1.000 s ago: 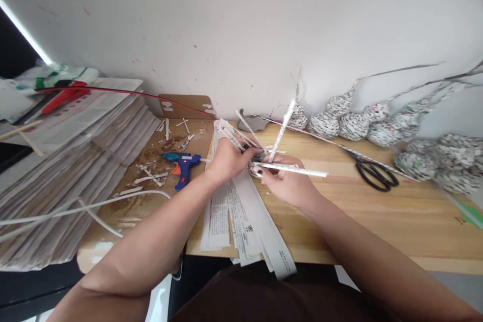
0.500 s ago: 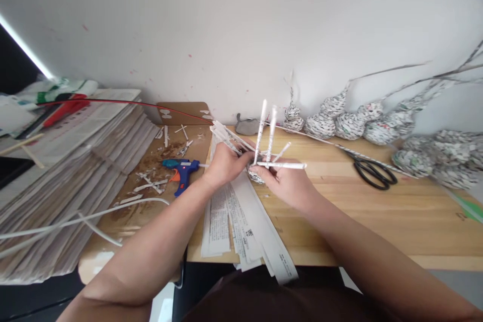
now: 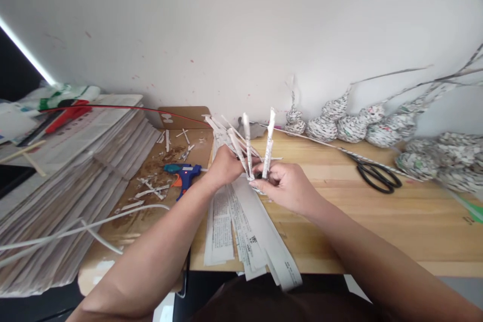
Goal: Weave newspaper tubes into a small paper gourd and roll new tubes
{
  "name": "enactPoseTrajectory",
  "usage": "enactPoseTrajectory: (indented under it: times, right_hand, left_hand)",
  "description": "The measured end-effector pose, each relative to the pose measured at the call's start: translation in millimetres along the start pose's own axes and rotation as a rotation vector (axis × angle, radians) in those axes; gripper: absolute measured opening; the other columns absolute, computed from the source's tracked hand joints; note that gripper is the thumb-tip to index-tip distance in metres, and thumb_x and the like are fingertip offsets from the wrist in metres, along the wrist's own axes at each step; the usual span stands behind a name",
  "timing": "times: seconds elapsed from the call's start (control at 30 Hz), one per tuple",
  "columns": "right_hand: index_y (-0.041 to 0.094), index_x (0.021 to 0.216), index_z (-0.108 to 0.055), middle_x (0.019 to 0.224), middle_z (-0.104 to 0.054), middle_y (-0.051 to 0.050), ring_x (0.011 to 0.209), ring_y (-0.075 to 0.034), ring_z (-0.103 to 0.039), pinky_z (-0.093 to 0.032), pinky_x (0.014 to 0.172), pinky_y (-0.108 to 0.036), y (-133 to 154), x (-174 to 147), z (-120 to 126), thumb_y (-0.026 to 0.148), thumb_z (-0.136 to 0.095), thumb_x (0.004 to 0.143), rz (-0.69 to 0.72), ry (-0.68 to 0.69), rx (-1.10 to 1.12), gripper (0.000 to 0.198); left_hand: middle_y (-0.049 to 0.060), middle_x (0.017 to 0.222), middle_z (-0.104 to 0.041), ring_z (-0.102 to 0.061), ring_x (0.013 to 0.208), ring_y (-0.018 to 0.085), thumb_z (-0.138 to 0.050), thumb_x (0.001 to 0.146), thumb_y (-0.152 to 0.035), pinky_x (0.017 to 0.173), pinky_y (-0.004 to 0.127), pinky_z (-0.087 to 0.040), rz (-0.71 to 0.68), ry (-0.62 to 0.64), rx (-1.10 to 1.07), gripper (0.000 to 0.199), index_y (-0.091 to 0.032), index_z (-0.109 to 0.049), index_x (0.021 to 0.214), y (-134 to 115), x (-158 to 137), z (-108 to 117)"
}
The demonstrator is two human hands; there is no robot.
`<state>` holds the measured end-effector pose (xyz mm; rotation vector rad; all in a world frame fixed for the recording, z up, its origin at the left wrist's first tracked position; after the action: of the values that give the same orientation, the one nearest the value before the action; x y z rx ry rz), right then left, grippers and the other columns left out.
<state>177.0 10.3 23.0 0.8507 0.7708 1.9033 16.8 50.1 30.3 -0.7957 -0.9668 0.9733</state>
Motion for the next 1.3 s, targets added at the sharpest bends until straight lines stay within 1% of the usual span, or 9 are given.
enactPoseTrajectory:
  times: [0.17,0.37,0.43,0.53,0.6,0.7,0.87,1.03,1.3]
  right_hand:
    - [0.020,0.089,-0.073,0.054,-0.054,0.004,0.045,-0.007,-0.040,-0.029,0.045,-0.021,0.1,-1.7,-3.3,0.034,-0.064,0.084,0.035,-0.008,-0.060,0.018]
    - [0.024,0.109,-0.072,0.054,-0.051,0.006,0.043,-0.006,-0.034,-0.027,0.044,-0.020,7.1,-5.5,-2.6,0.024,-0.055,0.089,0.164,0.152,0.007,0.025]
    - [0.023,0.115,-0.069,0.057,-0.054,0.006,0.043,-0.006,-0.036,-0.029,0.043,-0.020,13.2,-8.5,4.6,0.022,-0.057,0.088,0.245,0.055,0.072,0.029]
    - [0.020,0.114,-0.067,0.062,-0.060,0.004,0.046,-0.008,-0.046,-0.037,0.046,-0.021,19.2,-12.5,20.6,0.018,-0.058,0.087,0.321,-0.243,0.184,0.028]
    - [0.020,0.109,-0.067,0.061,-0.061,0.003,0.049,-0.009,-0.052,-0.041,0.049,-0.023,19.2,-12.8,29.8,0.015,-0.057,0.088,0.314,-0.414,0.219,0.024]
    - [0.020,0.102,-0.068,0.065,-0.064,0.002,0.055,-0.011,-0.058,-0.045,0.054,-0.024,16.6,-8.5,37.2,0.016,-0.058,0.087,0.263,-0.530,0.172,0.018]
    - [0.020,0.091,-0.071,0.085,-0.072,-0.003,0.076,-0.015,-0.064,-0.050,0.071,-0.028,13.6,-0.1,32.8,0.020,-0.061,0.085,0.231,-0.442,0.044,0.011]
    - [0.020,0.092,-0.069,0.091,-0.073,-0.005,0.087,-0.019,-0.066,-0.050,0.079,-0.032,8.5,3.1,23.2,0.031,-0.064,0.084,0.142,-0.329,0.038,0.014]
    - [0.016,0.087,-0.068,0.082,-0.071,-0.004,0.071,-0.015,-0.064,-0.046,0.058,-0.024,-9.7,10.4,15.5,0.024,-0.059,0.081,-0.060,-0.223,0.192,0.013]
  left_hand:
    - [0.003,0.073,-0.073,-0.067,0.069,0.019,-0.070,0.070,-0.025,0.066,0.028,-0.053,0.009,0.019,-0.007,0.010,-0.015,-0.072,0.072,-1.0,-0.6,-0.1]
    - [0.004,0.074,-0.073,-0.067,0.070,0.019,-0.073,0.070,-0.026,0.067,0.030,-0.053,0.037,-0.012,-0.149,0.011,-0.017,-0.072,0.075,11.4,1.4,1.9]
    - [0.004,0.073,-0.072,-0.067,0.069,0.019,-0.075,0.070,-0.027,0.066,0.030,-0.053,0.023,-0.037,-0.202,0.012,-0.017,-0.072,0.076,13.1,2.8,6.4]
    - [0.004,0.075,-0.072,-0.066,0.069,0.018,-0.075,0.070,-0.030,0.065,0.029,-0.053,-0.008,-0.058,-0.197,0.016,-0.016,-0.072,0.079,14.0,4.9,15.6]
    - [0.004,0.079,-0.072,-0.066,0.072,0.018,-0.076,0.071,-0.031,0.066,0.029,-0.052,-0.031,-0.064,-0.201,0.019,-0.016,-0.073,0.082,15.6,5.9,20.6]
    - [0.004,0.078,-0.071,-0.066,0.071,0.018,-0.077,0.071,-0.032,0.066,0.028,-0.052,-0.023,-0.068,-0.275,0.022,-0.015,-0.072,0.083,21.1,6.5,23.3]
    - [0.003,0.071,-0.068,-0.062,0.061,0.014,-0.079,0.069,-0.034,0.058,0.025,-0.049,0.062,0.007,-0.393,0.025,-0.014,-0.070,0.082,26.0,5.5,18.5]
    - [0.004,0.076,-0.070,-0.064,0.066,0.015,-0.079,0.069,-0.031,0.062,0.025,-0.050,0.019,0.025,-0.390,0.021,-0.015,-0.071,0.081,19.6,3.6,18.9]
    - [0.006,0.077,-0.072,-0.066,0.070,0.017,-0.078,0.069,-0.030,0.065,0.027,-0.052,0.011,0.079,-0.277,0.020,-0.014,-0.071,0.079,10.1,2.7,13.5]
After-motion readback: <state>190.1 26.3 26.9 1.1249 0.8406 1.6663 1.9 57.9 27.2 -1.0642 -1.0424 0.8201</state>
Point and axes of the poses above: each hand's wrist, its own x-axis towards the middle knuckle, its own z-axis out of the back of the hand, y = z × x, the point moved 3 cm from there along x, towards the middle knuckle
